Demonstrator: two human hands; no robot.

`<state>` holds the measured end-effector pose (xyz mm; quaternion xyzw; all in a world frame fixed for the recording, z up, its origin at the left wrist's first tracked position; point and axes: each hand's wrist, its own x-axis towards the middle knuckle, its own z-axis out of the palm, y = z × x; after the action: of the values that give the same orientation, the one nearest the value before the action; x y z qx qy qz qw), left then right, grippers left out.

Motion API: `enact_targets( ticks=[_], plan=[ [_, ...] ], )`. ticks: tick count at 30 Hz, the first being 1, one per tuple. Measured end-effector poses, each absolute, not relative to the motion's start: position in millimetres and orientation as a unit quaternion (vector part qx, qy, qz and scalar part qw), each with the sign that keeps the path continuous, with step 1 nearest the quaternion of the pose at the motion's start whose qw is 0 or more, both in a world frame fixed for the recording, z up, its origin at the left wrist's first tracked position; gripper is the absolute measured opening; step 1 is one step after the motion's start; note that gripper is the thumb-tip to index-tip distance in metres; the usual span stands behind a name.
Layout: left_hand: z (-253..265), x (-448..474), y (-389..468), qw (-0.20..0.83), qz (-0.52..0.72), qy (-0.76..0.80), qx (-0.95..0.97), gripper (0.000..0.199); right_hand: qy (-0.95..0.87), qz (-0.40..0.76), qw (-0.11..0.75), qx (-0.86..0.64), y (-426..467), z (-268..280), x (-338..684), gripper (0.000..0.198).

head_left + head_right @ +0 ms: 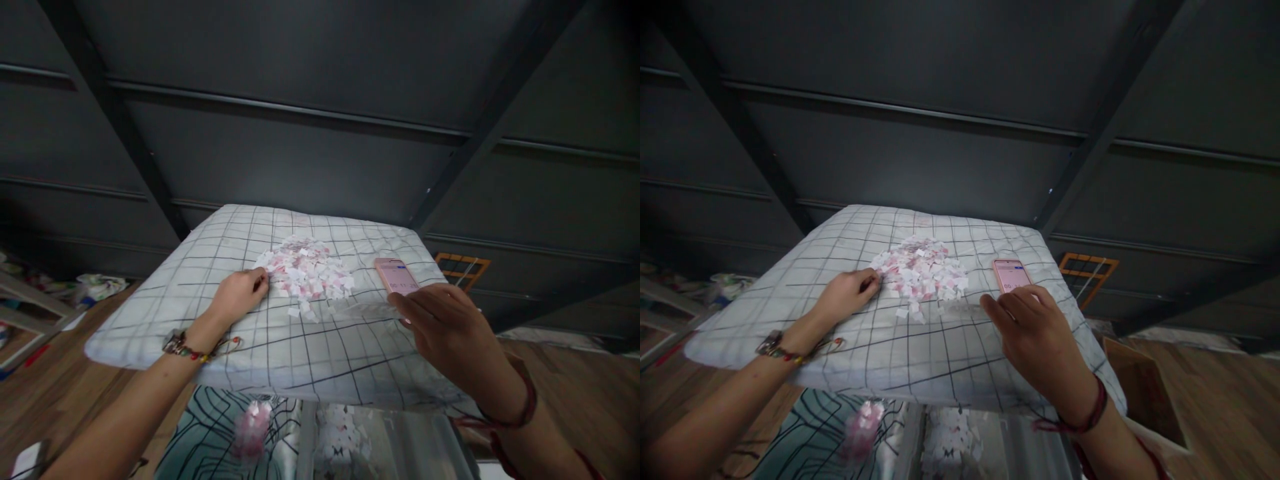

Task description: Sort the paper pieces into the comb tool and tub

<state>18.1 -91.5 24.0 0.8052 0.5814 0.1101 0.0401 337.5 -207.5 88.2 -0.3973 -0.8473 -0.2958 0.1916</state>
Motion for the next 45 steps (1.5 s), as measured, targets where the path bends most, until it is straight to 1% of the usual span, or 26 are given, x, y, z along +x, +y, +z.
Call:
enact_targets(
  ticks=[10,13,16,20,24,26,34,39,45],
  plan=[
    [22,17,-91,0.032,0.122,0.565,0.816,0.029,-0.853,-0.286,0.180,-0.398,-205,87,336,0.030],
    [20,16,-93,0.032,0.134,0.550,0.824,0.032,-0.855,-0.280,0.181,-0.398,-205,88,335,0.031],
    [25,24,-99,0.049,0.148,0.461,0.874,0.036,-0.854,-0.278,0.187,-0.398,-205,90,334,0.032],
    [40,53,-109,0.075,0.102,0.311,0.942,0.044,-0.857,-0.283,0.186,-0.390,-204,91,334,0.033],
    [41,83,-109,0.074,0.067,0.257,0.961,0.044,-0.857,-0.283,0.181,-0.391,-204,90,334,0.032],
    [35,91,-106,0.068,0.049,0.250,0.965,0.041,-0.856,-0.288,0.183,-0.389,-205,90,334,0.033],
    [27,95,-103,0.014,0.052,0.238,0.970,0.034,-0.852,-0.291,0.189,-0.392,-207,89,336,0.032],
    [28,92,-102,0.049,0.062,0.217,0.973,0.038,-0.854,-0.278,0.181,-0.400,-208,88,336,0.036],
    [25,93,-99,0.067,0.070,0.244,0.965,0.039,-0.856,-0.269,0.174,-0.406,-210,90,337,0.038]
  ],
)
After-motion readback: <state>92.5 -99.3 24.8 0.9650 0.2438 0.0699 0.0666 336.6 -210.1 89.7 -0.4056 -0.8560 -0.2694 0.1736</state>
